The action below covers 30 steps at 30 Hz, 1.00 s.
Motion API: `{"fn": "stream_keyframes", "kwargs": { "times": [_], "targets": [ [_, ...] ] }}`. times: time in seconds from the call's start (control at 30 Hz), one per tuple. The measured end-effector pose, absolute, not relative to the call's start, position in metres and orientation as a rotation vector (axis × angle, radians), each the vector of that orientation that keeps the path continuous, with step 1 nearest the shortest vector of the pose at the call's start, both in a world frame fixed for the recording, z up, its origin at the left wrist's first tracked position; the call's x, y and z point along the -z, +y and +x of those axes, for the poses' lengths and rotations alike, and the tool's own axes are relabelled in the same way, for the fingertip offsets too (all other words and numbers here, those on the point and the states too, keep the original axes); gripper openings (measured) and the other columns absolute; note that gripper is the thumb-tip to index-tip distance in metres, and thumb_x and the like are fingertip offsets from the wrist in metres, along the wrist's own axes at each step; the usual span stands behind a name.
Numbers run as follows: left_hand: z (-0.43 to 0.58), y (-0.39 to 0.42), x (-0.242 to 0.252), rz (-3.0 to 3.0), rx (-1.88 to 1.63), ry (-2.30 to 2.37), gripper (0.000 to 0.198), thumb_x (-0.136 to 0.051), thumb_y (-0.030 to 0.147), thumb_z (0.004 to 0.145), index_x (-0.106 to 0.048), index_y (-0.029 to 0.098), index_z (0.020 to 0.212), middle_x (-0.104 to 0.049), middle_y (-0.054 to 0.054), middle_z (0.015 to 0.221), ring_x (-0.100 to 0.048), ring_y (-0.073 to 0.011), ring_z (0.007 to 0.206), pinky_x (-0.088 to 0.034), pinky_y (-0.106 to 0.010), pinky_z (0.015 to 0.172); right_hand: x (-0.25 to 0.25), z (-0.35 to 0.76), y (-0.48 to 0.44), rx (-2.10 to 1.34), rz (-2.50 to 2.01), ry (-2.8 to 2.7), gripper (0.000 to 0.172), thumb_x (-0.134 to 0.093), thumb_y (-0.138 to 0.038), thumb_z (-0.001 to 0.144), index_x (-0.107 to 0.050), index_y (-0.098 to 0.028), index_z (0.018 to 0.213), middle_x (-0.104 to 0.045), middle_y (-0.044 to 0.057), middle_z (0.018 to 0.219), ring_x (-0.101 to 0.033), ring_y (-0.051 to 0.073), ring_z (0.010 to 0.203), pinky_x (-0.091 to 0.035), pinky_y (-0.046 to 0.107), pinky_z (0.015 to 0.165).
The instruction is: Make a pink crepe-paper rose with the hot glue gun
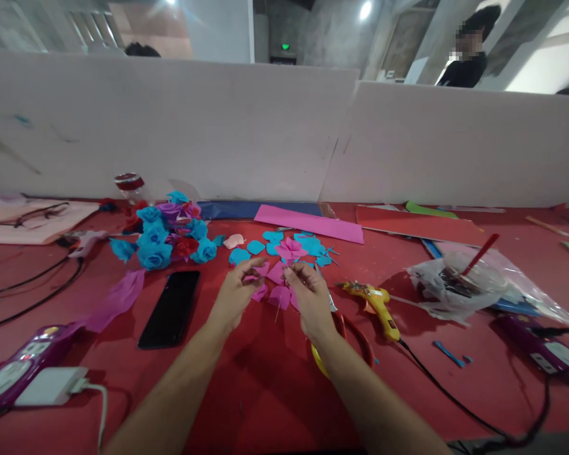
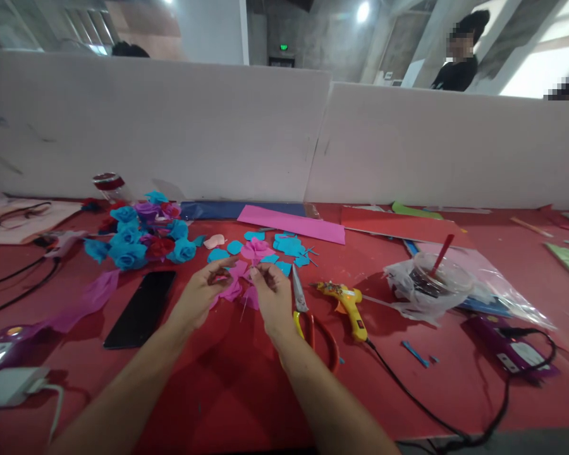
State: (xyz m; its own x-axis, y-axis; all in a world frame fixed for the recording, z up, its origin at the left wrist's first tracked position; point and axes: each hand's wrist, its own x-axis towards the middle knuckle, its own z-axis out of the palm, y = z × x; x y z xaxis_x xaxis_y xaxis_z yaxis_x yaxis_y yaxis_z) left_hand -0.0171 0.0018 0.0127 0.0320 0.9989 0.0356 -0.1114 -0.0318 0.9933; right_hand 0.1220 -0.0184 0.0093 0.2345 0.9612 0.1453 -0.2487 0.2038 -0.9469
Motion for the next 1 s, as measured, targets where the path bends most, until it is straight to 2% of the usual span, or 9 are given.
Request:
{"fn": "stream_keyframes", "kwargs": {
  "times": [0.07,0.13,0.2,0.33,0.47,0.57,0.67,0.8,1.0],
  "targets": [
    [-0.014,-0.001,-0.013,1.189,-1.194,1.082,0.012,-0.070,0.026,0.068,-0.073,0.019,0.077,-0.068,-0.005,0.078,-0.057,-0.0135,0.071,-0.043,-0.023,0.066,-0.010,0.121,-0.019,-1.084,-0.969,-0.915,0.010,-0.065,-0.029,0.074,-0.061,-0.019,0.076,-0.059,-0.003,0.071,-0.054,0.011,0.067,-0.045,0.027,0.071],
    [-0.012,-0.003,-0.013,1.165,-1.184,1.087,0.021,-0.065,0.036,0.075,-0.072,0.017,0.067,-0.065,-0.004,0.064,-0.056,-0.0139,0.062,-0.043,-0.025,0.063,-0.010,0.120,-0.020,-1.117,-0.969,-0.907,0.009,-0.065,-0.028,0.073,-0.063,-0.020,0.075,-0.061,-0.002,0.072,-0.055,0.011,0.068,-0.046,0.027,0.071],
    [-0.010,-0.004,-0.013,1.101,-1.221,1.071,0.025,-0.065,0.041,0.075,-0.073,0.018,0.072,-0.066,-0.004,0.064,-0.058,-0.0147,0.063,-0.044,-0.025,0.064,-0.010,0.119,-0.021,-1.137,-0.975,-0.925,0.009,-0.066,-0.028,0.072,-0.064,-0.020,0.075,-0.062,-0.002,0.072,-0.056,0.012,0.068,-0.047,0.027,0.072],
    [-0.011,-0.002,-0.010,0.987,-1.195,0.971,0.024,-0.078,0.031,0.060,-0.075,0.019,0.081,-0.072,-0.005,0.080,-0.063,-0.0166,0.079,-0.047,-0.027,0.077,-0.006,0.119,-0.021,-1.110,-1.017,-1.070,0.012,-0.064,-0.032,0.074,-0.065,-0.020,0.077,-0.064,-0.001,0.073,-0.058,0.013,0.070,-0.048,0.028,0.071],
    [-0.015,0.000,-0.008,0.976,-1.188,0.907,0.016,-0.079,0.024,0.057,-0.076,0.020,0.072,-0.072,-0.004,0.077,-0.063,-0.0164,0.076,-0.049,-0.029,0.076,-0.001,0.119,-0.021,-1.034,-1.048,-1.213,0.014,-0.061,-0.033,0.078,-0.066,-0.020,0.079,-0.066,0.001,0.076,-0.058,0.014,0.071,-0.048,0.028,0.070],
    [-0.018,0.001,-0.009,1.005,-1.205,0.825,0.012,-0.079,0.022,0.057,-0.076,0.019,0.068,-0.071,-0.004,0.071,-0.064,-0.0197,0.080,-0.050,-0.031,0.076,0.001,0.118,-0.022,-1.033,-1.011,-1.253,0.013,-0.060,-0.032,0.080,-0.065,-0.021,0.076,-0.065,0.001,0.074,-0.058,0.015,0.070,-0.048,0.029,0.070],
    [-0.021,0.002,-0.010,0.998,-1.208,0.808,0.011,-0.081,0.021,0.054,-0.074,0.018,0.062,-0.069,-0.004,0.065,-0.064,-0.0197,0.073,-0.050,-0.032,0.069,0.002,0.117,-0.022,-1.041,-0.981,-1.283,0.013,-0.060,-0.033,0.080,-0.065,-0.022,0.076,-0.065,0.001,0.074,-0.059,0.016,0.072,-0.048,0.030,0.071],
    [-0.021,0.001,-0.011,0.928,-1.246,0.863,0.015,-0.083,0.021,0.048,-0.069,0.019,0.052,-0.062,0.001,0.051,-0.053,-0.0098,0.050,-0.046,-0.024,0.053,0.002,0.120,-0.020,-1.076,-0.993,-1.299,0.015,-0.062,-0.035,0.077,-0.064,-0.021,0.072,-0.065,0.000,0.071,-0.058,0.016,0.068,-0.048,0.030,0.069],
    [-0.016,-0.001,-0.021,0.804,-1.311,0.821,0.021,-0.084,0.019,0.045,-0.070,0.017,0.060,-0.066,-0.001,0.061,-0.058,-0.0116,0.057,-0.047,-0.022,0.052,-0.010,0.118,-0.024,-1.024,-1.024,-1.456,0.006,-0.062,-0.023,0.075,-0.067,-0.020,0.077,-0.068,0.000,0.073,-0.060,0.015,0.070,-0.048,0.029,0.071]
  ]
}}
